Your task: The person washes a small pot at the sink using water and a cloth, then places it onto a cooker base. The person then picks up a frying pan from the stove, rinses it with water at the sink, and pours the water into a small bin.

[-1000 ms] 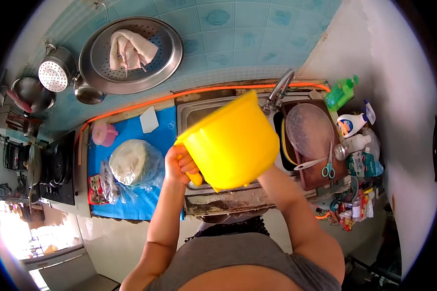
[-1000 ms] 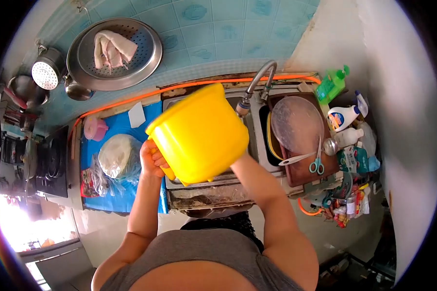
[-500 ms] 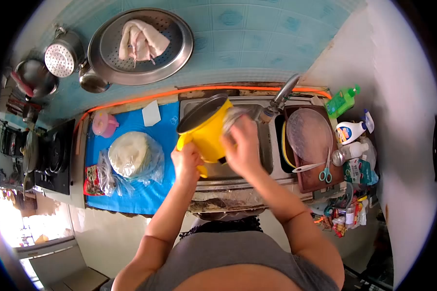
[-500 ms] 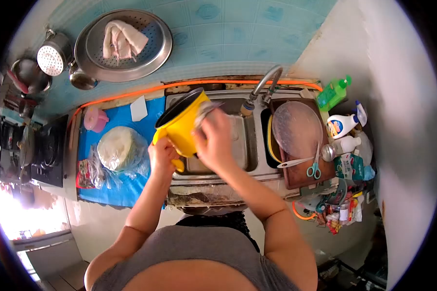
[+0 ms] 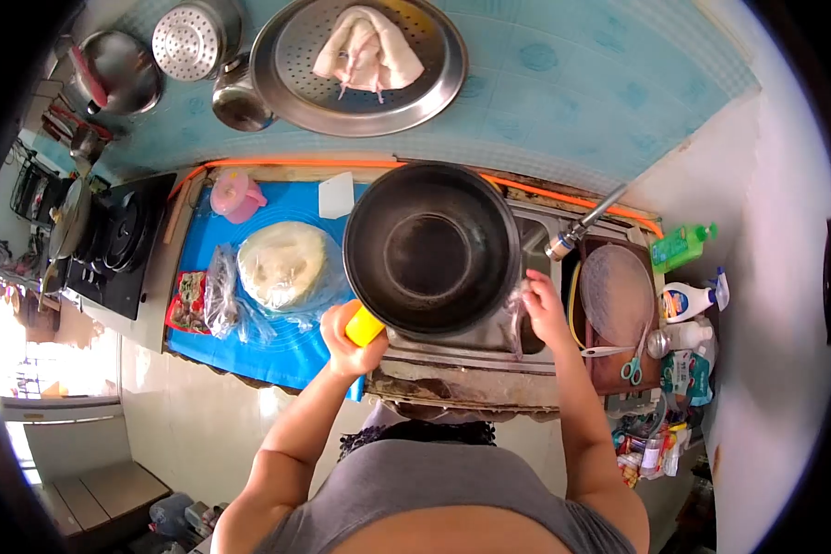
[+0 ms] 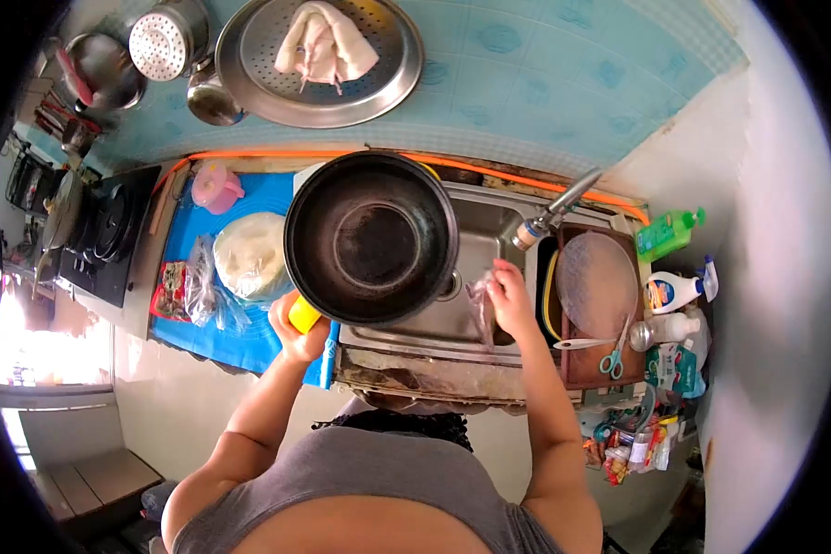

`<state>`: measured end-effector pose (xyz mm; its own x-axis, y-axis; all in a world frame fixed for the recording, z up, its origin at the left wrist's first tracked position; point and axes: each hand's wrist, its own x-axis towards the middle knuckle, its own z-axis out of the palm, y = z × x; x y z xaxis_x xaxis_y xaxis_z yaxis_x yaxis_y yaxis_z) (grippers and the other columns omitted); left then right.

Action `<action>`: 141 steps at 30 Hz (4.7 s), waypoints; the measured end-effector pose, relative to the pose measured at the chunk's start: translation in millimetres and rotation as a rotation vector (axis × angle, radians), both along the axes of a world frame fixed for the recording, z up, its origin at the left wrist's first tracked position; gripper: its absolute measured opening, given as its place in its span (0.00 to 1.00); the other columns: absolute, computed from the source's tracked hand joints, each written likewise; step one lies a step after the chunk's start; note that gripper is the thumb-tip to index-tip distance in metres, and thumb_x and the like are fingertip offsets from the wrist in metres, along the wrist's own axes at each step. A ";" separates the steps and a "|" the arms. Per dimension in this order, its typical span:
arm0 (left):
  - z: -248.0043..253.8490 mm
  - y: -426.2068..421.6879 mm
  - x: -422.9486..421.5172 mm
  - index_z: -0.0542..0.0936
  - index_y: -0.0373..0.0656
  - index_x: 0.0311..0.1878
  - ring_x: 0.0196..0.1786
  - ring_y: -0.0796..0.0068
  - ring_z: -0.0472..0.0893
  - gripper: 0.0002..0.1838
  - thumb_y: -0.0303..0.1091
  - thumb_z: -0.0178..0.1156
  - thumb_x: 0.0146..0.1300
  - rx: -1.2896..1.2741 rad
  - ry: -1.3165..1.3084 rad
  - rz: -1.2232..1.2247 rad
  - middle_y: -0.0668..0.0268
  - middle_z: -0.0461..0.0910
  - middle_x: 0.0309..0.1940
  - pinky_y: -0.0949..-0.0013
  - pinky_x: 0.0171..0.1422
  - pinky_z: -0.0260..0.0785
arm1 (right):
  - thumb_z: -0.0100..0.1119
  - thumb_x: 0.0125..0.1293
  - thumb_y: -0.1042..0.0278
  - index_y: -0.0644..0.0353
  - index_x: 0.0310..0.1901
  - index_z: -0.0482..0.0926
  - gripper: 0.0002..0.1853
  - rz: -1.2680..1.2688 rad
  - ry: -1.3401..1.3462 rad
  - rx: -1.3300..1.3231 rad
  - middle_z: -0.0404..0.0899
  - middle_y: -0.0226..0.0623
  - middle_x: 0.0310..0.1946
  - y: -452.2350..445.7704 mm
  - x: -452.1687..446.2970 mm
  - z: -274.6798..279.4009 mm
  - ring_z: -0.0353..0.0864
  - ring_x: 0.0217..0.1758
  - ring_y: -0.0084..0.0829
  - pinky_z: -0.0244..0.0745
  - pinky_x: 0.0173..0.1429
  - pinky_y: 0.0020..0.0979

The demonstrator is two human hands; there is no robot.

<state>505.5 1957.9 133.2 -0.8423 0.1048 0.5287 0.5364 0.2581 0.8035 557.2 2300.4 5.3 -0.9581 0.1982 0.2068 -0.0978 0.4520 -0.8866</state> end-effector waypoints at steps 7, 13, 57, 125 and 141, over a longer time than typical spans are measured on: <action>-2.7 -12.3 -2.8 0.76 0.37 0.29 0.18 0.66 0.73 0.14 0.26 0.58 0.31 0.085 0.018 0.004 0.61 0.74 0.18 0.70 0.26 0.65 | 0.49 0.64 0.67 0.65 0.35 0.69 0.09 -0.137 -0.317 0.155 0.70 0.46 0.24 -4.6 17.1 44.2 0.72 0.28 0.38 0.66 0.35 0.35; 23.5 1.1 -29.7 0.63 0.46 0.22 0.11 0.82 0.53 0.06 0.22 0.45 0.47 1.009 -0.937 -0.289 0.76 0.54 0.10 0.74 0.16 0.45 | 0.48 0.66 0.54 0.59 0.56 0.66 0.22 -0.338 0.244 -0.757 0.72 0.38 0.50 -10.1 55.6 141.3 0.74 0.50 0.38 0.69 0.55 0.42; -44.4 -33.9 140.6 0.78 0.34 0.30 0.24 0.75 0.76 0.12 0.30 0.57 0.41 0.026 -0.608 0.347 0.63 0.77 0.19 0.70 0.30 0.67 | 0.57 0.57 0.70 0.65 0.55 0.71 0.22 0.072 -0.388 -0.337 0.72 0.42 0.52 -11.3 65.4 -3.5 0.71 0.54 0.29 0.63 0.58 0.27; 73.5 25.0 79.2 0.74 0.36 0.19 0.21 0.89 0.62 0.10 0.31 0.60 0.50 0.314 -0.681 -0.238 0.78 0.67 0.15 0.77 0.23 0.52 | 0.38 0.69 0.51 0.63 0.47 0.73 0.23 -0.169 -0.217 -1.439 0.79 0.39 0.39 -81.8 38.9 132.2 0.78 0.40 0.35 0.75 0.43 0.33; -36.6 -41.3 115.6 0.66 0.46 0.16 0.12 0.83 0.60 0.16 0.36 0.59 0.54 0.436 -0.983 0.296 0.74 0.61 0.11 0.79 0.17 0.50 | 0.48 0.60 0.62 0.61 0.53 0.70 0.21 -0.107 -0.175 -1.403 0.77 0.42 0.43 85.4 58.9 72.1 0.77 0.43 0.38 0.72 0.49 0.37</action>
